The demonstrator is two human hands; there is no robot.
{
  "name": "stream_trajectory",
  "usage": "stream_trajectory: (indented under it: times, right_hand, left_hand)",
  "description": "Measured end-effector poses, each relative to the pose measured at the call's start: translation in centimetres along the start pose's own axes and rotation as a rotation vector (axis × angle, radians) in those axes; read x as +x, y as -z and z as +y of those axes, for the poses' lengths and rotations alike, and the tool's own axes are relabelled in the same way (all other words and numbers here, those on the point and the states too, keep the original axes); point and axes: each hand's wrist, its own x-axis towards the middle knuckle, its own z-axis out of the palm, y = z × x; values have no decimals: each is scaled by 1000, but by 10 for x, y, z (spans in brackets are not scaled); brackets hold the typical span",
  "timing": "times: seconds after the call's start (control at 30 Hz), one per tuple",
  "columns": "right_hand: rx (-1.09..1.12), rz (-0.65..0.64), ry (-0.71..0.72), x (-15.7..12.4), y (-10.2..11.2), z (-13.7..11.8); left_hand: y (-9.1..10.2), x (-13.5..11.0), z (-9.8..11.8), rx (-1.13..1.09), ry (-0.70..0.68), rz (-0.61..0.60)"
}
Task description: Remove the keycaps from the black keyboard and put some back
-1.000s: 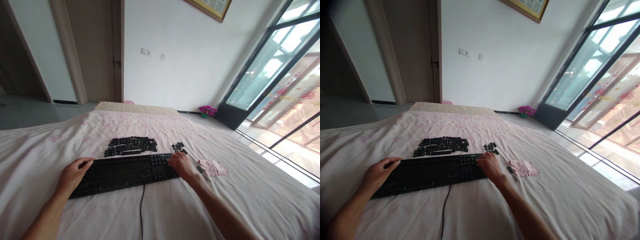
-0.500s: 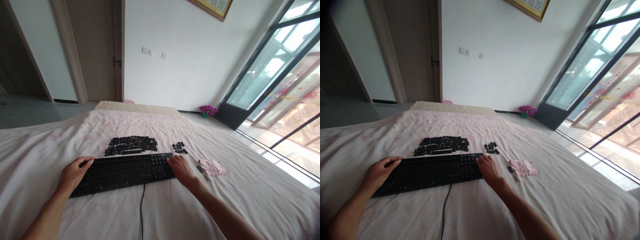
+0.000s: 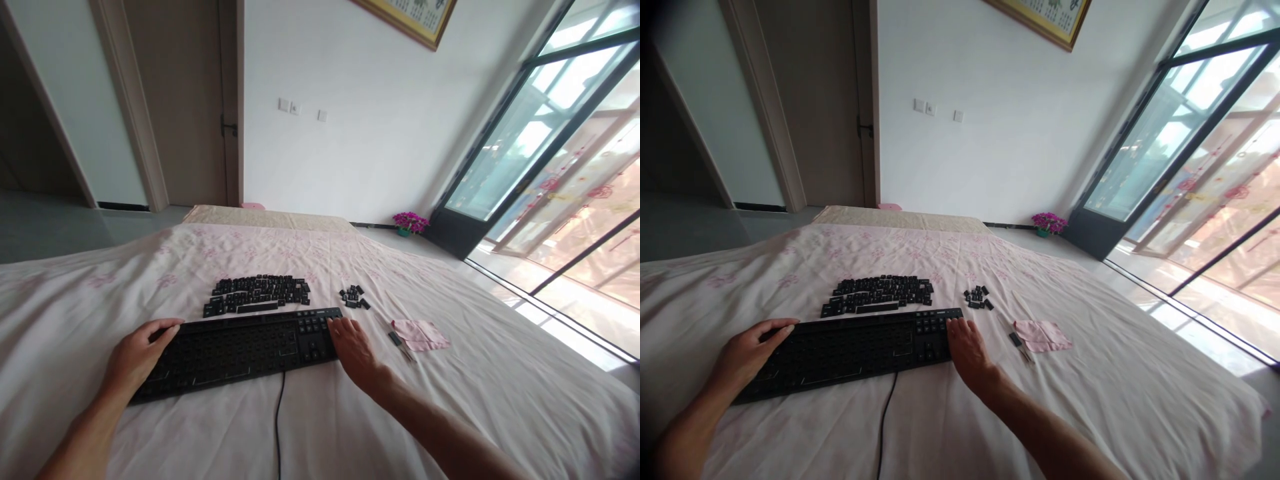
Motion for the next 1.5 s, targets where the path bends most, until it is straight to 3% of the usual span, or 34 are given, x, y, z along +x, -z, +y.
stream_trajectory:
  times: [0.1,0.2,0.33,0.5,1.13,1.5]
  right_hand:
    - [139,5,-9,4,1,19]
    - [253,55,-111,19,-4,56]
    - [211,95,-413,52,-19,115]
    - [152,8,-478,85,-35,156]
    - [27,-171,-445,126,-59,178]
    - [-69,-219,-250,128,-51,175]
  left_hand:
    - [1,0,1,8,15,-15]
    - [2,0,4,12,21,-36]
    - [3,-1,6,-7,21,-33]
    - [1,0,5,-18,32,-19]
    - [-1,1,1,-28,61,-47]
    - [-1,2,-1,-6,41,-18]
